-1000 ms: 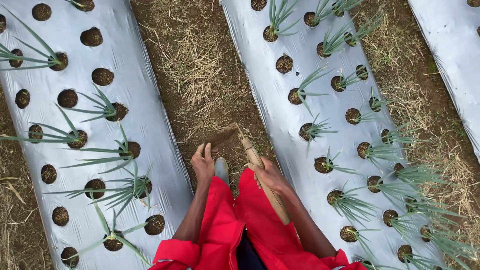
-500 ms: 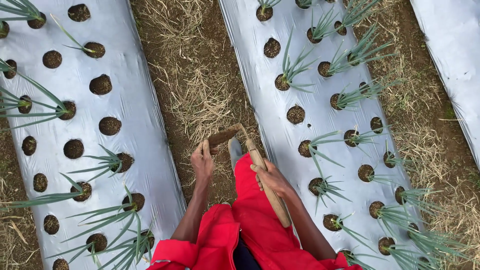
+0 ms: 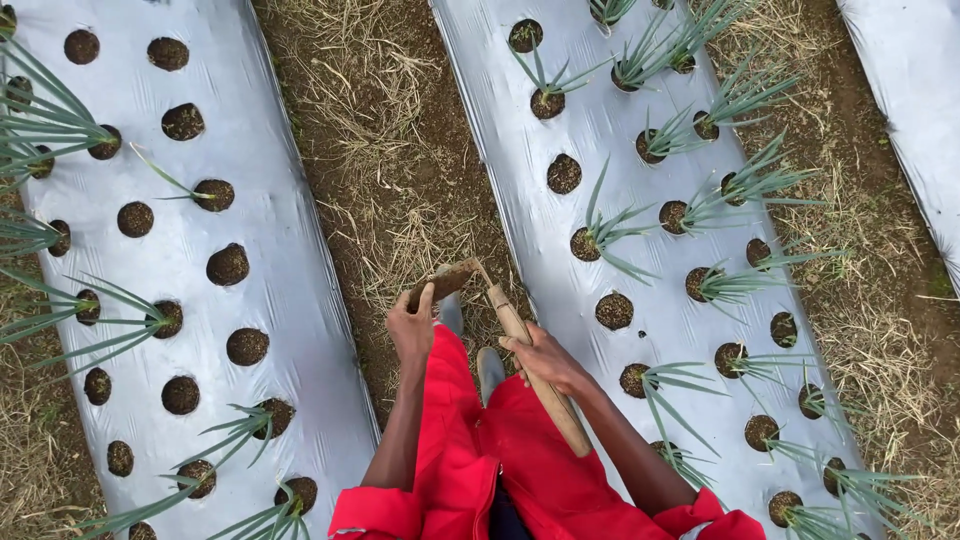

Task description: The person uses a hand hoe to loosen and level the soil between two rows of onion plants growing through plastic mulch. The person repeatedly scrapes the surface and removes small weeds or debris by hand while moving along the row.

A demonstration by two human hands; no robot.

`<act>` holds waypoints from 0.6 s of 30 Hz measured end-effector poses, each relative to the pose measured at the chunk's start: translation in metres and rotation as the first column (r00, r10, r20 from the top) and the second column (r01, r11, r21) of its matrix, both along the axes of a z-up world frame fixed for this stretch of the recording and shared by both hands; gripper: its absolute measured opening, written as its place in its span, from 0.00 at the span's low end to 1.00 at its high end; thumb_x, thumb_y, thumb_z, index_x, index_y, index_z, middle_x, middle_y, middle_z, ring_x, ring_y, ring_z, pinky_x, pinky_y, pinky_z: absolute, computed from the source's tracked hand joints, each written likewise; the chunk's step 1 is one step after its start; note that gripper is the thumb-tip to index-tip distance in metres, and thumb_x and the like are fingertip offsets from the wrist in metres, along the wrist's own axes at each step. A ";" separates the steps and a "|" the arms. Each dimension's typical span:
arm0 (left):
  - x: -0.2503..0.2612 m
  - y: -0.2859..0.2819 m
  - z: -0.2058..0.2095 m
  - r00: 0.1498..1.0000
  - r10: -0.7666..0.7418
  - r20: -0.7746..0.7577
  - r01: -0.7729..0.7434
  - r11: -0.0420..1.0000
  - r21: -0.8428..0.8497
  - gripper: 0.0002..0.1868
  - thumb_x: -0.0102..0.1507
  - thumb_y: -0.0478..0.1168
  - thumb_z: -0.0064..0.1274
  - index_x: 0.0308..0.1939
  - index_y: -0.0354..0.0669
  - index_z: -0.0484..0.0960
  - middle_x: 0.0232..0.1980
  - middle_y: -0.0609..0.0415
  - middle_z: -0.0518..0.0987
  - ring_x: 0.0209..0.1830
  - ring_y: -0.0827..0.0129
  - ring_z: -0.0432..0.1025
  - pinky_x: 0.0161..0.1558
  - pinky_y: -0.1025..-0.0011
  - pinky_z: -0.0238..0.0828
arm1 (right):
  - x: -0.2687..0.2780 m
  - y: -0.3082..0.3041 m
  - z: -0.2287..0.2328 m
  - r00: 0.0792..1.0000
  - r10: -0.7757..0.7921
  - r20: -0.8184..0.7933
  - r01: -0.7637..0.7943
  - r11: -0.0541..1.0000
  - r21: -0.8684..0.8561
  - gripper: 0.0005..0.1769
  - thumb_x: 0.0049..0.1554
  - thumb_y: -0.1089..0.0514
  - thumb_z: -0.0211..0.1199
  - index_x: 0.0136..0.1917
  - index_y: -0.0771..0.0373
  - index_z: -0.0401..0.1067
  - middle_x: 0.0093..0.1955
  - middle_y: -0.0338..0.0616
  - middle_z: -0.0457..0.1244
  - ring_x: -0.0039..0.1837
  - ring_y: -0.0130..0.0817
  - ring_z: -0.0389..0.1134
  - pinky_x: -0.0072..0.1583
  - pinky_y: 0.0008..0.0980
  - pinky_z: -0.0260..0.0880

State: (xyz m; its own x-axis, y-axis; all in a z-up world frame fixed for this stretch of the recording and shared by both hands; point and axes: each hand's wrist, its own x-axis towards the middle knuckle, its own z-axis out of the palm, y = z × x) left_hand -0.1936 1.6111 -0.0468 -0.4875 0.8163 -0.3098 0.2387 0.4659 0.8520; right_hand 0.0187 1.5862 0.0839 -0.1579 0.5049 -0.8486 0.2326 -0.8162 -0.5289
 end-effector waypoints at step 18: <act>-0.061 0.402 0.005 0.984 -0.070 -0.163 0.114 0.953 0.279 0.20 0.71 0.49 0.54 0.35 0.34 0.80 0.30 0.38 0.81 0.27 0.56 0.77 0.28 0.65 0.74 | -0.081 0.372 -0.027 0.990 -0.140 0.036 0.131 0.974 0.183 0.16 0.62 0.55 0.54 0.57 0.70 0.66 0.31 0.54 0.64 0.29 0.36 0.67 0.28 0.34 0.74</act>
State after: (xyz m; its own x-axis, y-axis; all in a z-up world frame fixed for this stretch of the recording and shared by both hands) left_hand -0.2545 2.0132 -0.0419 -0.4291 0.9032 0.0144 0.4040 0.1777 0.8973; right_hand -0.0626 1.9579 0.0572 -0.0386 0.6636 -0.7471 0.1551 -0.7346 -0.6605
